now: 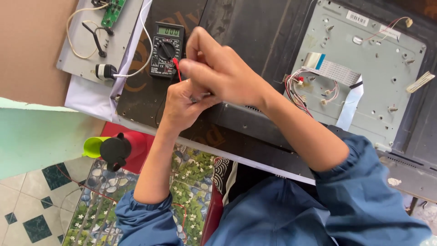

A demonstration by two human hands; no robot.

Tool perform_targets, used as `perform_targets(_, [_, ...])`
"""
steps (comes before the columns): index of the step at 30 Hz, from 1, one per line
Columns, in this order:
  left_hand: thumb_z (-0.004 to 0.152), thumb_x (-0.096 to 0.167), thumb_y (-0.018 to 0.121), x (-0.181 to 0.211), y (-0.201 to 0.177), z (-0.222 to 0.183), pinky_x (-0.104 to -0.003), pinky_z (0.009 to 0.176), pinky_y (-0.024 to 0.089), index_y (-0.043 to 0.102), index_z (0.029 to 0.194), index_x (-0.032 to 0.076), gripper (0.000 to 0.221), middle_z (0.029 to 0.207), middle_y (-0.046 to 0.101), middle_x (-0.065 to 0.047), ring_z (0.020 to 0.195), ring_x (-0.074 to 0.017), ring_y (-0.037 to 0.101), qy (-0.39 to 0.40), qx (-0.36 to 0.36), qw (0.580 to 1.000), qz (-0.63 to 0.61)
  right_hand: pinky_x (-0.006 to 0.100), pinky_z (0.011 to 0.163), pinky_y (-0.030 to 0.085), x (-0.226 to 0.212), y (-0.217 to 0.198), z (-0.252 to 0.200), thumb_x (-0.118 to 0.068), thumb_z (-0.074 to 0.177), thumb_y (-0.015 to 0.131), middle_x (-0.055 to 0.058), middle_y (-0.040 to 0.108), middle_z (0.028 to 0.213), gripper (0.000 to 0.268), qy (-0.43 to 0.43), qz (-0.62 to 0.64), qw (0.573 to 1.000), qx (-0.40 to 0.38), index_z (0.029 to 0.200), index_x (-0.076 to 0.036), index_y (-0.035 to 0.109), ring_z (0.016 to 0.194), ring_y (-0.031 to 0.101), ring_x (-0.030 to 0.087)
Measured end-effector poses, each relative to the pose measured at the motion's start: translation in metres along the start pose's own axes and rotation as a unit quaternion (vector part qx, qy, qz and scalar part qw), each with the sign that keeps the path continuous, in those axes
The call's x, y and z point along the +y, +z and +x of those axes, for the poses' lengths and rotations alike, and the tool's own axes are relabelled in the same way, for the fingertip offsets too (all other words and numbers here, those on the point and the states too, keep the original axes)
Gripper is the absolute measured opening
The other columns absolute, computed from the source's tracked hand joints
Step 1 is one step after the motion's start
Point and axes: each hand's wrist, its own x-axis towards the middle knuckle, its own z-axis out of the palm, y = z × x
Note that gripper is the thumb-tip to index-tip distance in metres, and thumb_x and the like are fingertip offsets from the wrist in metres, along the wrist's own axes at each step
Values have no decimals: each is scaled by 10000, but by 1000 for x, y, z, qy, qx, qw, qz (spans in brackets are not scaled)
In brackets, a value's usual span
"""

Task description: Removing screws from the back casing of a television using a manual screwdriver

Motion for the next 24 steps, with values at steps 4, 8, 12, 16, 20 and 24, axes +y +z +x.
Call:
perform_targets(4, [883, 163, 862, 3, 7, -7, -274, 592, 336, 688, 954, 89, 201, 742, 466, 37, 632, -110, 352, 49, 36, 998, 25, 461, 646, 460, -1, -3, -27, -420, 1082, 605, 145, 546, 963, 413, -84, -537, 836, 76, 1083, -33, 460, 775, 567, 348])
perform_targets(8, [868, 175, 881, 11, 8, -4, -241, 628, 327, 620, 858, 156, 261, 693, 438, 70, 634, -91, 336, 34, 45, 998, 11, 451, 350, 348, 8, 1, -32, -126, 990, 627, 35, 523, 639, 253, -40, -683, 727, 58, 948, -90, 380, 467, 534, 384])
perform_targets(12, [873, 214, 887, 15, 2, -1, -245, 618, 328, 600, 924, 147, 299, 711, 398, 60, 643, -94, 331, 27, 23, 999, 8, 434, 406, 371, -3, -6, -28, -71, 1016, 645, 46, 459, 724, 272, -51, -650, 758, -11, 1008, -88, 374, 536, 455, 290])
perform_targets(16, [979, 136, 762, 17, -11, -2, -223, 612, 361, 653, 1003, 80, 124, 730, 407, 71, 681, -67, 344, -6, -65, 995, -78, 422, 614, 396, -8, -7, -27, 3, 915, 588, 56, 502, 847, 247, -93, -639, 761, -69, 1052, -108, 415, 692, 512, 293])
perform_targets(20, [971, 169, 820, 14, -10, 4, -260, 587, 405, 606, 832, 59, 278, 682, 553, 65, 702, -64, 395, 38, -28, 999, -1, 376, 662, 366, -16, -12, -30, 137, 827, 504, 13, 500, 959, 375, -86, -651, 747, -104, 1043, -161, 433, 809, 471, 224])
perform_targets(24, [880, 93, 900, 23, -5, 8, -240, 618, 358, 690, 970, 156, 237, 677, 491, 59, 641, -91, 378, 65, 0, 997, 40, 393, 692, 396, -26, -13, -31, 121, 862, 469, 10, 527, 989, 468, -76, -612, 778, -118, 1205, -197, 496, 849, 503, 245])
